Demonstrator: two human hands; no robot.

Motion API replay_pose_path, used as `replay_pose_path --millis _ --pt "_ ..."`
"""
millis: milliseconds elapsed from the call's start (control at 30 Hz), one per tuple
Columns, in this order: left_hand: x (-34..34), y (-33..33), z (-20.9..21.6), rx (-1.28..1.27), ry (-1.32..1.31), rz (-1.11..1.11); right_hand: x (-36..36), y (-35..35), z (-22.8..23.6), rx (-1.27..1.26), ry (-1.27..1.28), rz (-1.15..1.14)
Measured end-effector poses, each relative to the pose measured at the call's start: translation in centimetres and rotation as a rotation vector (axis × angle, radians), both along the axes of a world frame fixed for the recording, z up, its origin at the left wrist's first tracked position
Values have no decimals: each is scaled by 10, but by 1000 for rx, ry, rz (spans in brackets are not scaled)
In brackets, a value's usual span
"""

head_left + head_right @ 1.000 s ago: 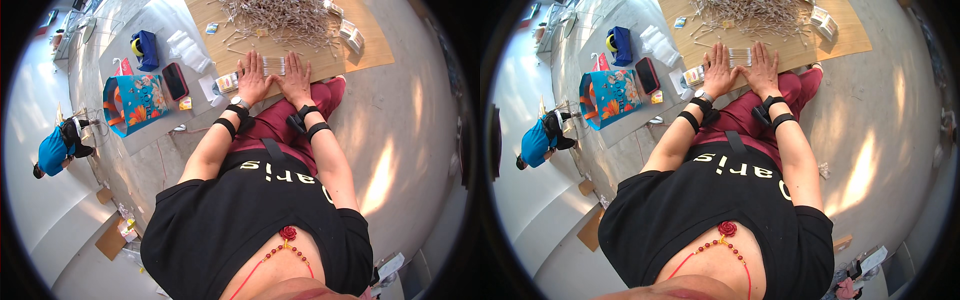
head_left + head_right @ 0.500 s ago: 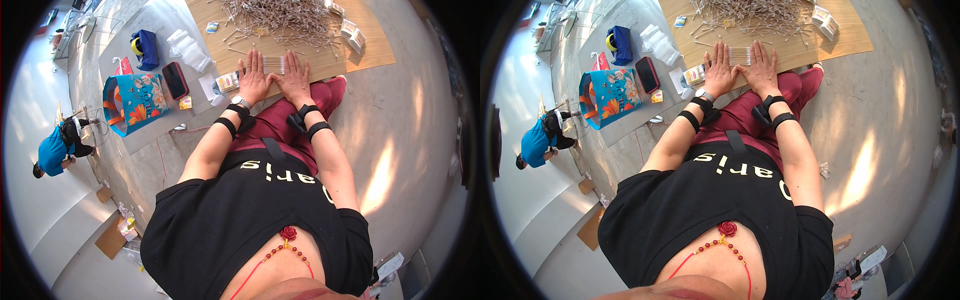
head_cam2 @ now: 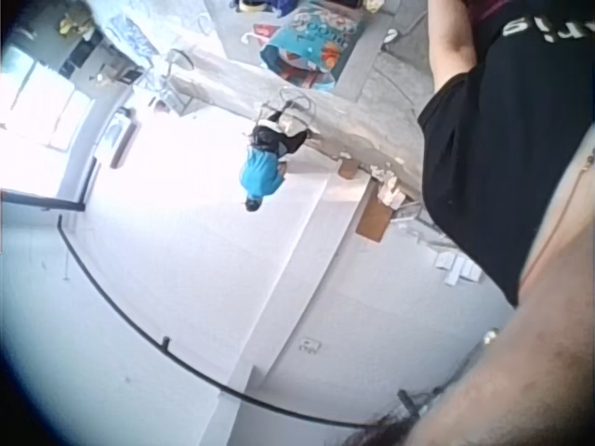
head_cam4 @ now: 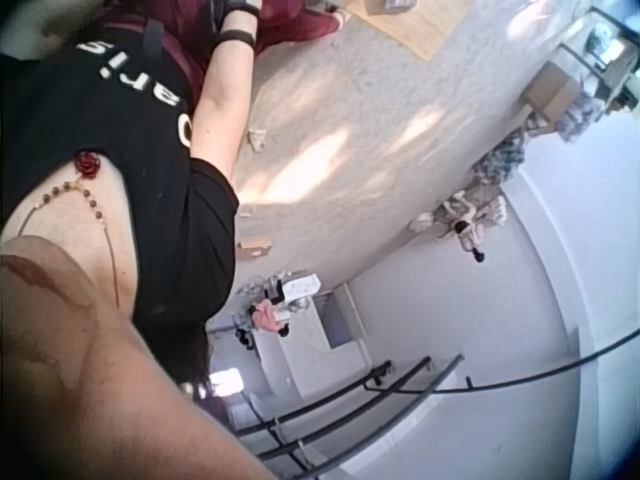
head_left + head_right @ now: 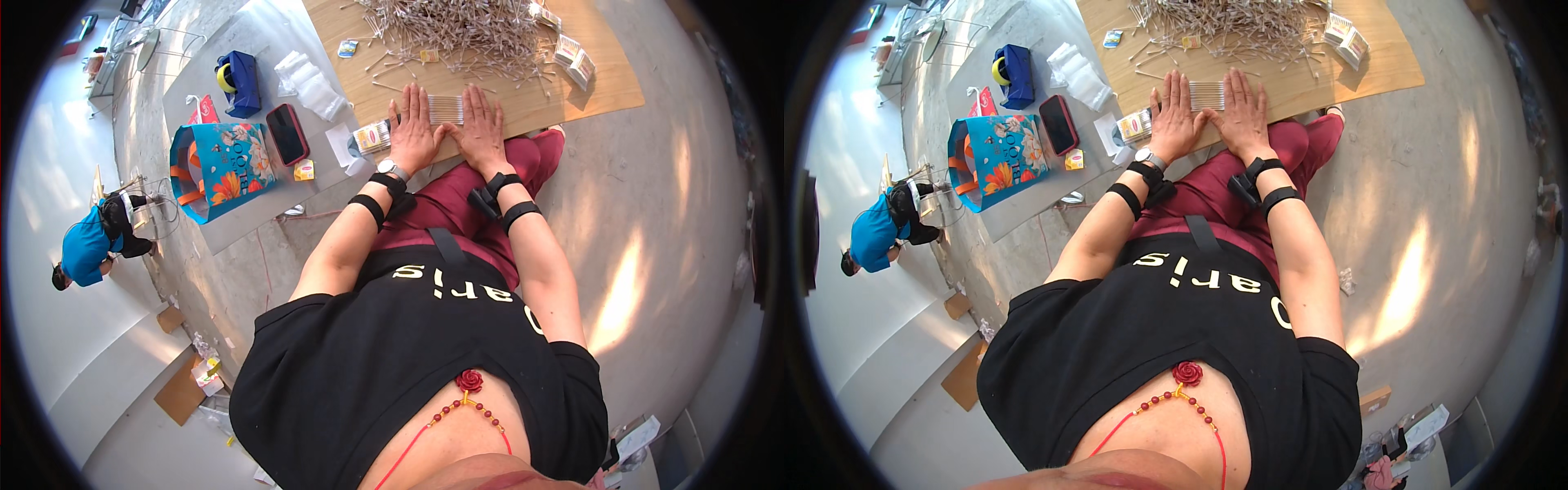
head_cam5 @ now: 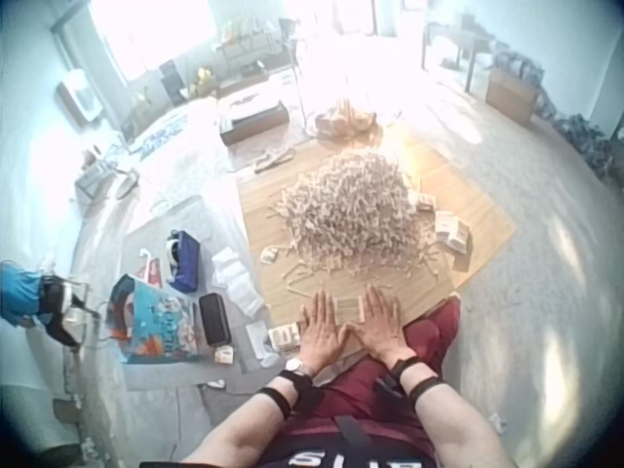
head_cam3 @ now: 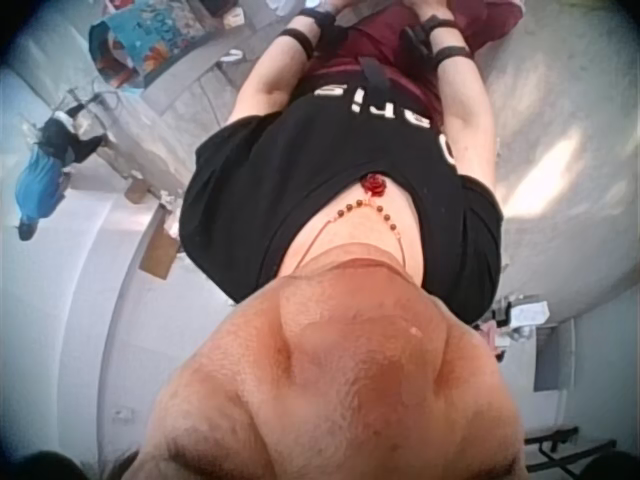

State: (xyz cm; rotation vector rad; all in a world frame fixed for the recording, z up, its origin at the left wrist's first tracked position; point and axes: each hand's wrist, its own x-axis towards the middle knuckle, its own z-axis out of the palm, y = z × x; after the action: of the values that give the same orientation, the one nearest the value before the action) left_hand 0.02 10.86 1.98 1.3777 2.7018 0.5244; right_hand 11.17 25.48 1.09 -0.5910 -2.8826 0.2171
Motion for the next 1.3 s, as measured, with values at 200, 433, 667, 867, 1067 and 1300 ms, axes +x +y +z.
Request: replay_pose_path --millis 200,433,667,867,1067,1300 --pt "-2 4 8 -117 186 -87 -14 -9 2 -120 42 37" --pt "-3 5 -5 0 99 -124 -20 -23 2 -77 -98 2" --pt "-3 5 -5 -36 123 -116 -18 -25 1 -78 -61 0" --pt "-2 6 -5 -33 127 -107 -14 -26 -2 -71 -65 11" --pt "-2 7 -6 -12 101 -107 -13 -25 -1 -112 -50 25" --pt "-2 6 -6 -39 94 -107 -16 -30 5 -191 -101 -16"
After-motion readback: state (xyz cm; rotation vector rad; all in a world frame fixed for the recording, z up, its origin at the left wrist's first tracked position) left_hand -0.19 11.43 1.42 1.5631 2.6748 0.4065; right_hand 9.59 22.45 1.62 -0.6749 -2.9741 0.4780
